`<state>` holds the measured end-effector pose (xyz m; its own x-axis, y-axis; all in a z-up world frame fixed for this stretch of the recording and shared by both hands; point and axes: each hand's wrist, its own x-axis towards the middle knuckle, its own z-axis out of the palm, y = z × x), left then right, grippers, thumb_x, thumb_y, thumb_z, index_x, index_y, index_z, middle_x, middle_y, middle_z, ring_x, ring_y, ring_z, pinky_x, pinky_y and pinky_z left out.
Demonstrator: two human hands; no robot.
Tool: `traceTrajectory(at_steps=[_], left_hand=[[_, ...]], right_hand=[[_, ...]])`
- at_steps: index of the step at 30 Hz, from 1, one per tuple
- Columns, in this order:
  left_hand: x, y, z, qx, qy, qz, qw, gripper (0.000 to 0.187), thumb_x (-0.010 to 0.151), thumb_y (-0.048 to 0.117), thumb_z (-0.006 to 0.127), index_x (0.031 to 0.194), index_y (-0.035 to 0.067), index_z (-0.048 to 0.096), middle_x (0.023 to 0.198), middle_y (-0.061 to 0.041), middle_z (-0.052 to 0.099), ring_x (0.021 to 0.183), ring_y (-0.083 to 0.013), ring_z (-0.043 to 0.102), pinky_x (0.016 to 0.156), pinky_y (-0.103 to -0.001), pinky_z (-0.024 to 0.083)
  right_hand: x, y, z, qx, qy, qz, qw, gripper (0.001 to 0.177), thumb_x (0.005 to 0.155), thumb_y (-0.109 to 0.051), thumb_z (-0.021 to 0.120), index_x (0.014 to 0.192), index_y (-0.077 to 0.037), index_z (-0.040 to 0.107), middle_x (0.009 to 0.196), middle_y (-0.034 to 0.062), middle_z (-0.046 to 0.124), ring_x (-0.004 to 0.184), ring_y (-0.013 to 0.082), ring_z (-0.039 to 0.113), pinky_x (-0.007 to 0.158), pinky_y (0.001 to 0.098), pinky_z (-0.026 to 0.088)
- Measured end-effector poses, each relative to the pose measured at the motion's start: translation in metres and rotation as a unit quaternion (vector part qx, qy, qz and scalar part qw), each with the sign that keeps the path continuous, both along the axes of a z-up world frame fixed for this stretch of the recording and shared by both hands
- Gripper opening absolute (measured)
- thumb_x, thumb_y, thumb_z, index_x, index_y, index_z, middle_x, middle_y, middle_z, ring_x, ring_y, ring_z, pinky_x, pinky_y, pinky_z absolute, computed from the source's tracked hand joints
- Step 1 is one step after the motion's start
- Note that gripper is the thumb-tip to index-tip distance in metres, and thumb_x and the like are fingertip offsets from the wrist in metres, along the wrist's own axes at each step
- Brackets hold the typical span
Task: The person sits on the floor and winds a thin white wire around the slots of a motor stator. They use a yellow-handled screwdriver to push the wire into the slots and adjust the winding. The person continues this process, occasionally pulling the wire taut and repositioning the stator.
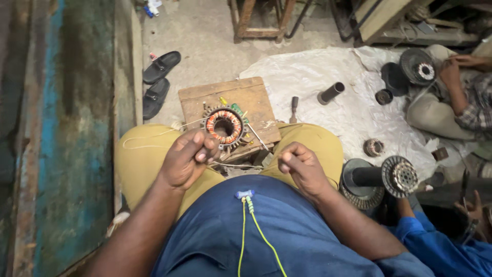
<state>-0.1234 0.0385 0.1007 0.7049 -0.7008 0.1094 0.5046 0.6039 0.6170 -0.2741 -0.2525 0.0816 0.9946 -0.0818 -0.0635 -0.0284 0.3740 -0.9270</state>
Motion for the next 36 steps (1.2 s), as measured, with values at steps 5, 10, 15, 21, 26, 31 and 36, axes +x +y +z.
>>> traceTrajectory(at_steps=[5,10,15,21,26,31,36], left_hand=[[0.0,-0.002,-0.006,0.199,-0.084,0.01,0.976,0.032,0.106,0.027,0.059,0.09,0.002,0.072,0.079,0.0,0.065,0.069,-0.0077,0.048,0.067,-0.024,0.041],[-0.008,-0.013,0.01,0.3,-0.208,-0.058,0.929,0.034,0.102,0.029,0.059,0.089,0.003,0.076,0.08,0.002,0.072,0.071,-0.0051,0.057,0.065,-0.023,0.05],[-0.02,-0.026,0.029,0.302,-0.24,-0.08,0.919,0.035,0.104,0.031,0.06,0.091,0.003,0.077,0.077,0.002,0.068,0.071,-0.0046,0.056,0.065,-0.023,0.048],[-0.021,-0.027,0.03,0.292,-0.232,-0.071,0.925,0.034,0.104,0.03,0.06,0.092,0.003,0.076,0.079,0.003,0.069,0.071,-0.0038,0.055,0.065,-0.023,0.047],[-0.025,-0.031,0.025,0.292,-0.245,-0.082,0.921,0.031,0.103,0.029,0.064,0.092,0.003,0.077,0.079,0.002,0.068,0.072,-0.0042,0.056,0.066,-0.024,0.047],[-0.024,-0.032,0.019,0.272,-0.244,-0.076,0.928,0.029,0.102,0.028,0.065,0.093,0.003,0.077,0.086,0.002,0.071,0.079,-0.0035,0.061,0.072,-0.024,0.049],[-0.024,-0.03,0.02,0.288,-0.225,-0.065,0.929,0.027,0.1,0.029,0.068,0.093,0.004,0.076,0.086,0.003,0.073,0.081,-0.0028,0.063,0.074,-0.024,0.052]], right_hand=[[0.004,0.014,0.028,-0.261,-0.06,-0.108,0.957,0.04,0.098,-0.015,0.064,0.136,-0.004,0.056,0.129,0.0072,0.064,0.12,0.0169,0.058,0.1,0.0314,0.045],[0.007,0.019,0.063,-0.376,-0.186,-0.064,0.906,0.035,0.096,-0.011,0.07,0.129,-0.003,0.063,0.132,0.0119,0.064,0.127,0.0212,0.06,0.109,0.0366,0.046],[0.012,0.034,0.069,-0.422,-0.213,0.012,0.881,0.025,0.092,-0.005,0.079,0.114,-0.006,0.069,0.117,0.0095,0.073,0.111,0.0217,0.071,0.097,0.0343,0.056],[0.016,0.044,0.065,-0.384,-0.168,-0.005,0.908,0.029,0.087,-0.003,0.081,0.113,-0.004,0.068,0.109,0.0093,0.073,0.088,0.0145,0.071,0.075,0.0265,0.058],[0.019,0.045,0.07,-0.433,-0.191,-0.017,0.881,0.024,0.085,-0.002,0.081,0.106,-0.004,0.069,0.108,0.0095,0.073,0.087,0.0137,0.071,0.071,0.0259,0.057],[0.022,0.049,0.072,-0.458,-0.19,-0.012,0.868,0.016,0.087,-0.002,0.08,0.099,-0.005,0.069,0.097,0.0077,0.074,0.084,0.0151,0.072,0.073,0.0276,0.057],[0.024,0.051,0.071,-0.454,-0.217,-0.005,0.864,0.013,0.09,0.002,0.074,0.096,-0.004,0.065,0.096,0.0078,0.073,0.09,0.0191,0.073,0.08,0.0306,0.058]])
